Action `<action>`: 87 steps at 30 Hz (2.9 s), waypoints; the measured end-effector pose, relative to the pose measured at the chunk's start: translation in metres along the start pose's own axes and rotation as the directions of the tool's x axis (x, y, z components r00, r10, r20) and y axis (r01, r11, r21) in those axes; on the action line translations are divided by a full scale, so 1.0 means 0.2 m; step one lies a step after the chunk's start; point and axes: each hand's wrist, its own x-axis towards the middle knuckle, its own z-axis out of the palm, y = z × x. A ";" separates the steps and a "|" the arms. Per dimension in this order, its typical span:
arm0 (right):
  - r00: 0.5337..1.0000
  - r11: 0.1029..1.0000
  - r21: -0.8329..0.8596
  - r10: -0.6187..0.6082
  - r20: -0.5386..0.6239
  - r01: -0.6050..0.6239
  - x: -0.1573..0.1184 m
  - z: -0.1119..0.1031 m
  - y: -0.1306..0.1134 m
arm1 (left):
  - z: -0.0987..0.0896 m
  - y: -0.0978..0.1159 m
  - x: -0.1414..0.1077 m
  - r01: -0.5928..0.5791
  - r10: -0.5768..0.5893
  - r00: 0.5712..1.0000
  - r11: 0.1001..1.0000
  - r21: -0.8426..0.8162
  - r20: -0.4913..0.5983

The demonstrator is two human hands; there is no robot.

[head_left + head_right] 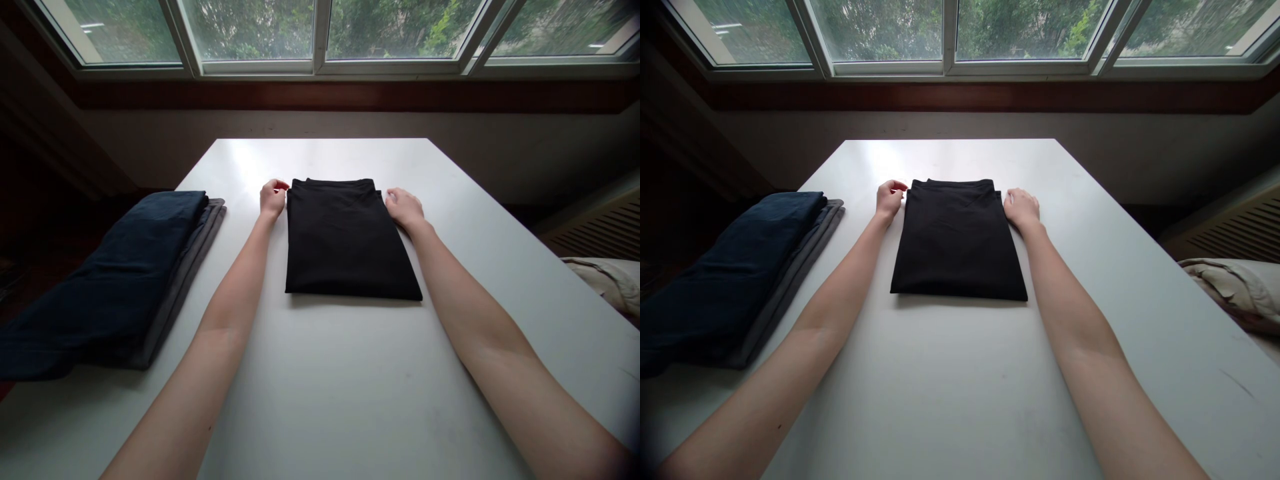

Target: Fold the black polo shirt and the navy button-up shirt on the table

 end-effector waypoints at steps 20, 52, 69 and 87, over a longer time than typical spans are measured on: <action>1.000 1.000 -0.019 -0.004 -0.004 0.004 -0.01 -0.01 -0.01 | 0.00 0.01 0.00 0.013 -0.013 1.000 1.000 -0.008 0.013; 1.000 1.000 -0.001 -0.004 0.002 0.004 -0.01 -0.02 -0.02 | -0.01 0.02 -0.01 0.024 -0.025 1.000 1.000 0.011 0.011; 1.000 1.000 -0.017 -0.012 0.013 0.012 -0.02 -0.03 -0.03 | -0.01 0.02 -0.01 0.022 -0.023 1.000 1.000 0.017 0.009; 1.000 1.000 0.002 -0.012 -0.006 0.012 -0.02 -0.02 -0.02 | -0.01 0.01 -0.01 0.017 -0.017 1.000 1.000 0.016 0.010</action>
